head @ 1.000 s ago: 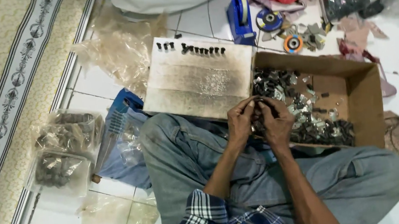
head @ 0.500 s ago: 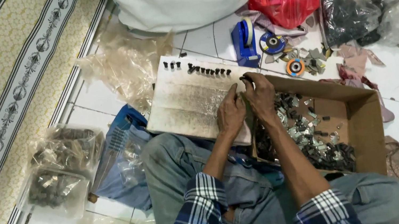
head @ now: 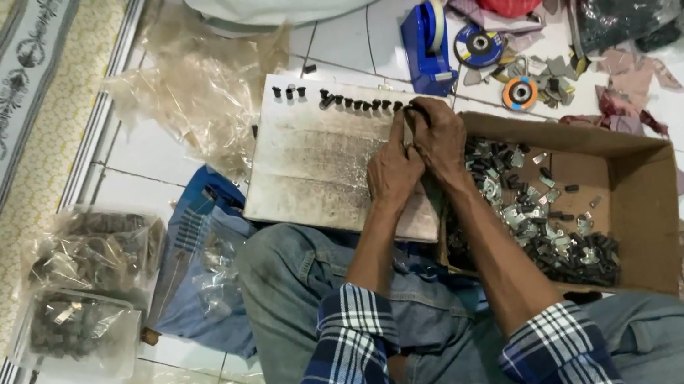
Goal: Organizing small metal components by picking them from a box and arranging them in rows on a board.
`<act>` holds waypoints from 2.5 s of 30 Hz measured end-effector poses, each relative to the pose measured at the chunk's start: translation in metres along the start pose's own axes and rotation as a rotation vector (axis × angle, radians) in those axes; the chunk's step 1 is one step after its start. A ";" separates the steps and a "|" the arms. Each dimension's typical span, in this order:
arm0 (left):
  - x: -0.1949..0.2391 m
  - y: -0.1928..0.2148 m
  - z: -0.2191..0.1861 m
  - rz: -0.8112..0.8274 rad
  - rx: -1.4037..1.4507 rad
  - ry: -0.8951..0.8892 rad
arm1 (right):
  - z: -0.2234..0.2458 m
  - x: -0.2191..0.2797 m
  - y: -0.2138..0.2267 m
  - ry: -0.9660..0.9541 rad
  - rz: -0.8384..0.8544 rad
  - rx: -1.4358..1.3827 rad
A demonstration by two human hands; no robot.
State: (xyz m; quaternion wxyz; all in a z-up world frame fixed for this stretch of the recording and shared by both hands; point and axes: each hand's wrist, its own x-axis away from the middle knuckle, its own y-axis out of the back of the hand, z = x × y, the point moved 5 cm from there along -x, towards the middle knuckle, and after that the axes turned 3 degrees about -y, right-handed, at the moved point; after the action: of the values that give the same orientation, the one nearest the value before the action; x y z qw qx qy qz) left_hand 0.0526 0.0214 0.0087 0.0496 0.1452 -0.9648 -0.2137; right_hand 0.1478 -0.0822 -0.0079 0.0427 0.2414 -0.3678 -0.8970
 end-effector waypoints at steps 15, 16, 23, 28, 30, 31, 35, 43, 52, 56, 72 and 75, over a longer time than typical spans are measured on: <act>-0.007 -0.002 0.001 0.020 -0.042 0.046 | -0.003 0.001 0.000 -0.114 0.010 0.000; -0.006 -0.001 -0.001 0.022 -0.045 0.040 | -0.003 0.001 0.000 -0.110 0.007 0.013; 0.000 0.002 -0.011 -0.018 -0.102 -0.022 | -0.001 0.002 0.006 -0.033 -0.006 0.004; 0.004 -0.006 -0.006 -0.038 -0.161 -0.091 | -0.009 0.010 0.006 0.054 0.019 -0.066; 0.004 -0.012 0.000 -0.046 -0.189 -0.115 | 0.000 0.018 0.017 0.100 0.031 -0.055; 0.005 -0.015 0.004 -0.030 -0.236 -0.132 | 0.011 0.024 0.029 0.128 0.031 -0.071; 0.025 -0.014 -0.016 0.013 -0.316 -0.196 | 0.022 0.053 0.071 0.194 -0.088 0.057; 0.039 -0.035 -0.003 0.013 -0.285 -0.267 | -0.059 0.128 0.163 -0.133 0.188 0.080; 0.076 -0.123 -0.026 0.276 -0.228 -0.429 | -0.158 0.190 0.073 -0.195 0.493 0.244; 0.104 -0.151 0.011 0.407 -0.715 -0.510 | -0.155 0.177 0.076 -0.150 0.487 0.210; 0.109 -0.135 -0.019 0.417 -0.884 -0.476 | -0.152 0.164 0.133 -0.525 0.305 -0.016; 0.111 -0.125 -0.032 0.379 -0.729 -0.451 | -0.127 0.154 0.145 -0.695 0.197 -0.495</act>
State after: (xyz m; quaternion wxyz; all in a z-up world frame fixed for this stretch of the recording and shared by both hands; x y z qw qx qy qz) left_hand -0.0158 -0.1330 -0.0123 -0.0754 -0.1106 -0.8228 -0.5523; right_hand 0.0569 -0.3077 -0.0491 0.0585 -0.1284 -0.1556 -0.9777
